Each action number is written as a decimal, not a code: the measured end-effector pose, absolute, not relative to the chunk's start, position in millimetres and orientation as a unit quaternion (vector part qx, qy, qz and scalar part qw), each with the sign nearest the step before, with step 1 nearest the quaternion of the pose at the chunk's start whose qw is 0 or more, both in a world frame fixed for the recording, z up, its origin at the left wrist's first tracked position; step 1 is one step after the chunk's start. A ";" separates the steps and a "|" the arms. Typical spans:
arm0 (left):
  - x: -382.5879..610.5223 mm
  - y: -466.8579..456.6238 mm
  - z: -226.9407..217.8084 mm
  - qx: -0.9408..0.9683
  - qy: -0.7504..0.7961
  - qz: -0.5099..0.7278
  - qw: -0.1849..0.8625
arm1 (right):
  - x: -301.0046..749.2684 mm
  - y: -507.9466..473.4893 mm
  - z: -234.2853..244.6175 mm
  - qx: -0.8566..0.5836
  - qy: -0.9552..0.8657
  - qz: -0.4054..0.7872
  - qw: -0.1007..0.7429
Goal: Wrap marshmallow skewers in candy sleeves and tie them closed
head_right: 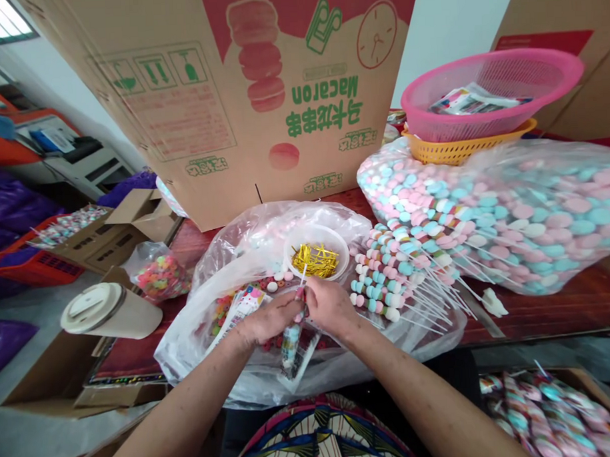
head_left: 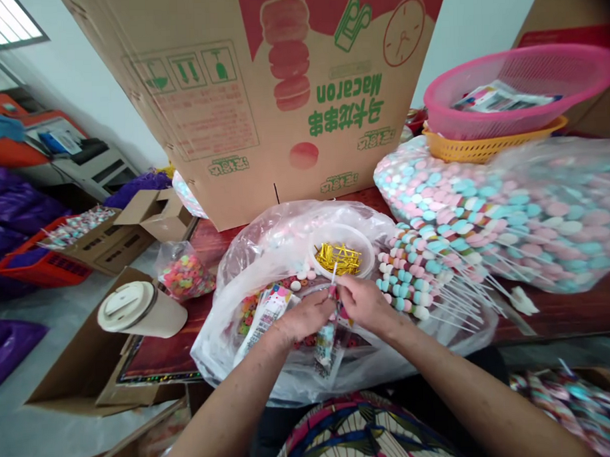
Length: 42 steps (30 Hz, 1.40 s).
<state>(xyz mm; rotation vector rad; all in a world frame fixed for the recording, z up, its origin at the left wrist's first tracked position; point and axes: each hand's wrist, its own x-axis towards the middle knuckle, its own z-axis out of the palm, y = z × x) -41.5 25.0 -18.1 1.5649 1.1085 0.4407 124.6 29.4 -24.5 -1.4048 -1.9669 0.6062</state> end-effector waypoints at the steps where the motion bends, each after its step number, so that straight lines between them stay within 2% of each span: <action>1: -43.7 26.7 -18.0 0.644 0.464 0.197 0.575 | 128.8 33.7 -19.6 -0.534 -0.753 0.208 0.325; 4: -46.8 27.9 -18.4 0.583 0.438 0.222 0.648 | 140.6 38.8 -2.4 -0.408 -0.865 0.089 0.279; 6: -45.7 26.4 -18.2 0.571 0.423 0.217 0.669 | 144.9 35.8 5.2 -0.254 -0.948 -0.009 0.189; 8: -44.2 24.8 -16.2 0.572 0.400 0.186 0.691 | 146.4 30.0 7.0 -0.167 -0.976 -0.070 0.117; 11: -44.8 24.8 -9.5 0.562 0.339 0.116 0.745 | 145.9 21.2 3.4 -0.169 -0.979 -0.094 0.065; 13: -46.5 26.7 -2.8 0.588 0.312 0.077 0.742 | 144.1 17.3 1.7 -0.209 -0.976 -0.048 0.035; 15: -46.4 27.9 5.2 0.682 0.317 0.044 0.657 | 140.7 15.5 2.5 -0.306 -0.947 0.094 0.022; 16: -45.1 27.3 9.2 0.746 0.335 0.028 0.575 | 138.7 15.0 3.3 -0.361 -0.915 0.179 0.024; 18: -40.6 22.8 15.7 0.858 0.379 0.008 0.347 | 134.8 13.7 4.9 -0.444 -0.837 0.317 0.035; 20: -36.0 14.6 17.4 0.913 0.386 0.014 0.129 | 133.2 11.0 5.7 -0.480 -0.788 0.384 0.039; 21: -34.6 10.0 15.9 0.926 0.373 0.029 0.054 | 133.8 9.6 6.5 -0.483 -0.779 0.399 0.035; 22: -34.0 5.9 12.8 0.936 0.349 0.050 0.007 | 135.5 8.9 8.0 -0.482 -0.765 0.426 0.029; 24: -34.8 0.1 3.1 0.943 0.313 0.111 -0.015 | 141.3 13.0 14.6 -0.468 -0.725 0.505 0.006; 26: -36.3 -1.0 -8.3 0.919 0.335 0.202 0.039 | 147.4 28.9 25.6 -0.465 -0.696 0.547 -0.011; 27: -36.6 0.1 -13.4 0.886 0.371 0.262 0.098 | 149.2 41.5 31.1 -0.485 -0.701 0.523 -0.012; 30: -36.3 7.5 -23.3 0.639 0.505 0.444 0.374 | 144.4 87.7 36.4 -0.576 -0.757 0.310 -0.008; 33: -39.0 14.2 -25.2 0.364 0.540 0.511 0.561 | 126.4 123.2 17.6 -0.600 -0.759 0.244 -0.063; 37: -52.5 15.9 -24.5 0.209 0.528 0.532 0.628 | 110.0 139.1 -12.6 -0.590 -0.767 0.215 -0.130; 42: -60.9 19.1 -23.6 0.177 0.514 0.542 0.641 | 129.1 139.1 -6.1 -0.574 -0.792 0.178 -0.111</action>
